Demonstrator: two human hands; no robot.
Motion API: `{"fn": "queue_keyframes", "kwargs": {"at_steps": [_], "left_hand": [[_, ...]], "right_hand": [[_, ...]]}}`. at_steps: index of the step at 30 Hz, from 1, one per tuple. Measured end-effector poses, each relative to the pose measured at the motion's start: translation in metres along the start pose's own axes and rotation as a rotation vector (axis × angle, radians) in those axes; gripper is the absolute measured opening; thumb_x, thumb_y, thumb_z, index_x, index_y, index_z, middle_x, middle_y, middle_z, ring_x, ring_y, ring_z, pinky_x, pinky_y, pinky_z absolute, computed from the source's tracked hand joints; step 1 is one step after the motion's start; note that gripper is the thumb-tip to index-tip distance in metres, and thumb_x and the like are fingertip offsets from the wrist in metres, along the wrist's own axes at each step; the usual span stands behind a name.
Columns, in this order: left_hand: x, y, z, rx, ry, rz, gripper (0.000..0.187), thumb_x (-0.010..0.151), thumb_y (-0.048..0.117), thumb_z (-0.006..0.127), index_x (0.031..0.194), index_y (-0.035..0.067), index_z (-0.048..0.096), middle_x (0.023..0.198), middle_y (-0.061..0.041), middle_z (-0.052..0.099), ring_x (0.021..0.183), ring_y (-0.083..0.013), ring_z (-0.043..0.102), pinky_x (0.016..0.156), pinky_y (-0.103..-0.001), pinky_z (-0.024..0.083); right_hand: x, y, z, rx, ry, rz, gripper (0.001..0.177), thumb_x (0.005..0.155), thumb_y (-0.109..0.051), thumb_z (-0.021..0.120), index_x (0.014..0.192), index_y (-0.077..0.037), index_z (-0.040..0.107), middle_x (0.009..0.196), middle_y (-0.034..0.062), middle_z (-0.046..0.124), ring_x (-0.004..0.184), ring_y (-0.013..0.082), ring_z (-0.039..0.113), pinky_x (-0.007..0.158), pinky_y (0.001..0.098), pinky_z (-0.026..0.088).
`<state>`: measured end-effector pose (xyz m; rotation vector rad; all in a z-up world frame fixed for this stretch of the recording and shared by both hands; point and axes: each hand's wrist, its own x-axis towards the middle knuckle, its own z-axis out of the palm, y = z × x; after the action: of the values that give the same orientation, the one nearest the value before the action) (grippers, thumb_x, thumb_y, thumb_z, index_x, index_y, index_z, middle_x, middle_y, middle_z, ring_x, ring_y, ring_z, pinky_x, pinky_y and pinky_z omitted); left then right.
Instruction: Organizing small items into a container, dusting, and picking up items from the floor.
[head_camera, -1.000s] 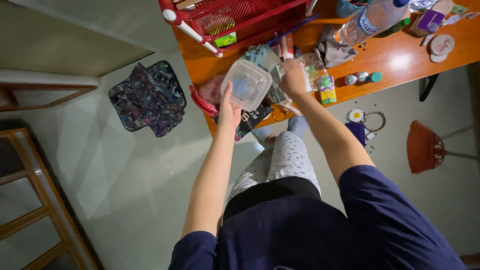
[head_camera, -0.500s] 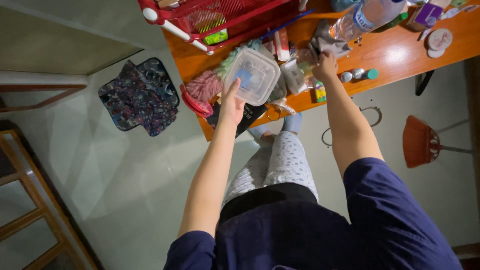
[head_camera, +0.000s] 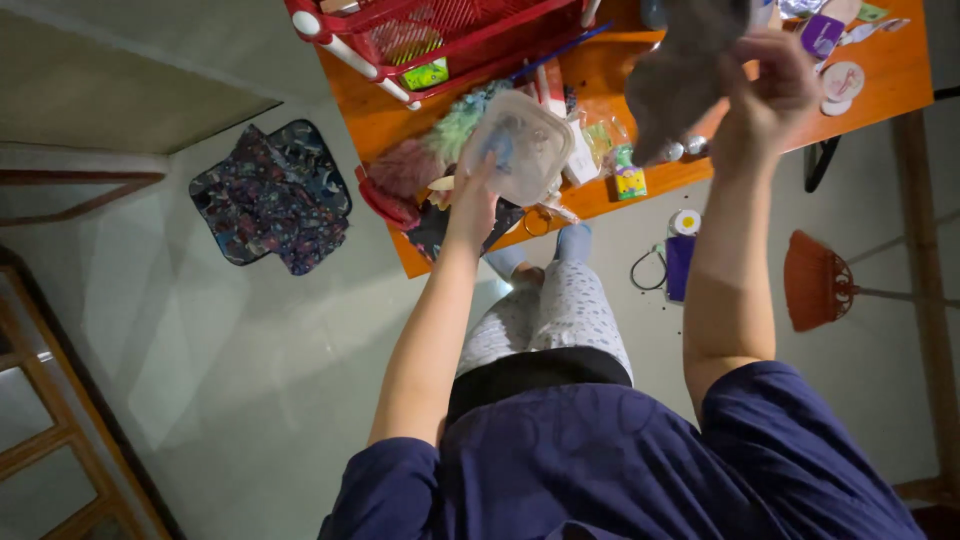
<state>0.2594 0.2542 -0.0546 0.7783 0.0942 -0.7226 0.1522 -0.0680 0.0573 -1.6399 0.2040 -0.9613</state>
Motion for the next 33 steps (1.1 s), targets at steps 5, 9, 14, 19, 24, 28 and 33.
{"fn": "queue_keyframes", "kwargs": {"at_steps": [5, 9, 14, 19, 24, 28, 33], "left_hand": [[-0.013, 0.008, 0.034, 0.044, -0.155, 0.113, 0.082, 0.102, 0.051, 0.061, 0.163, 0.007, 0.030, 0.160, -0.010, 0.043, 0.149, -0.0256, 0.043, 0.123, -0.044, 0.036], [0.001, -0.023, 0.032, 0.060, -0.129, 0.057, 0.087, 0.102, 0.063, 0.042, 0.168, 0.010, 0.020, 0.167, -0.005, 0.032, 0.151, -0.0201, 0.037, 0.122, -0.037, 0.037], [0.033, -0.045, 0.012, 0.145, 0.030, -0.059, 0.060, 0.107, 0.043, 0.040, 0.153, 0.004, 0.038, 0.147, -0.016, 0.052, 0.133, -0.0307, 0.055, 0.105, -0.041, 0.050], [0.023, -0.026, 0.017, 0.784, -0.080, 0.359, 0.053, 0.115, 0.044, 0.043, 0.142, 0.000, 0.058, 0.140, -0.013, 0.064, 0.130, -0.0243, 0.062, 0.106, -0.038, 0.051], [0.027, -0.041, 0.013, 0.496, -0.031, 0.339, 0.058, 0.117, 0.048, 0.045, 0.133, -0.006, 0.057, 0.129, -0.014, 0.059, 0.123, -0.0206, 0.053, 0.110, -0.035, 0.044], [0.001, -0.016, 0.044, 0.543, -0.035, 0.384, 0.064, 0.110, 0.053, 0.040, 0.137, -0.002, 0.056, 0.136, -0.010, 0.060, 0.129, -0.0188, 0.053, 0.112, -0.033, 0.039], [-0.014, 0.002, 0.065, 0.648, -0.094, 0.429, 0.073, 0.109, 0.060, 0.039, 0.143, -0.002, 0.055, 0.141, -0.014, 0.060, 0.133, -0.0231, 0.054, 0.116, -0.036, 0.037]], "right_hand": [[-0.014, -0.081, 0.037, 0.416, 0.055, 0.240, 0.033, 0.098, 0.013, 0.061, 0.126, -0.003, 0.059, 0.113, 0.0039, 0.061, 0.087, 0.0082, 0.053, 0.079, 0.0199, 0.045], [-0.056, -0.066, 0.112, -0.164, -0.542, 0.017, 0.037, 0.104, -0.010, 0.067, 0.140, -0.016, 0.061, 0.140, 0.0056, 0.063, 0.137, 0.0254, 0.060, 0.115, 0.0442, 0.048], [-0.083, -0.069, 0.154, -0.883, -0.769, -0.246, 0.056, 0.092, -0.031, 0.069, 0.147, -0.034, 0.059, 0.163, 0.0053, 0.041, 0.152, 0.0440, 0.022, 0.114, 0.0743, 0.005], [-0.085, -0.064, 0.161, -0.930, -0.694, -0.175, 0.048, 0.102, -0.044, 0.061, 0.150, -0.043, 0.056, 0.170, 0.0069, 0.029, 0.155, 0.0484, 0.011, 0.115, 0.0767, 0.000], [-0.061, -0.069, 0.168, -0.856, -0.394, -0.013, 0.050, 0.108, -0.036, 0.059, 0.156, -0.031, 0.052, 0.167, 0.0109, 0.035, 0.152, 0.0446, 0.028, 0.118, 0.0651, 0.028], [-0.043, -0.051, 0.165, -0.907, -0.402, 0.043, 0.047, 0.100, -0.028, 0.061, 0.146, -0.026, 0.060, 0.148, 0.0153, 0.052, 0.125, 0.0410, 0.051, 0.097, 0.0564, 0.045], [-0.034, 0.041, 0.141, -0.775, -0.177, 0.076, 0.035, 0.116, -0.029, 0.054, 0.094, -0.003, 0.062, 0.081, 0.0209, 0.065, 0.075, 0.0435, 0.062, 0.068, 0.0497, 0.048]]}}
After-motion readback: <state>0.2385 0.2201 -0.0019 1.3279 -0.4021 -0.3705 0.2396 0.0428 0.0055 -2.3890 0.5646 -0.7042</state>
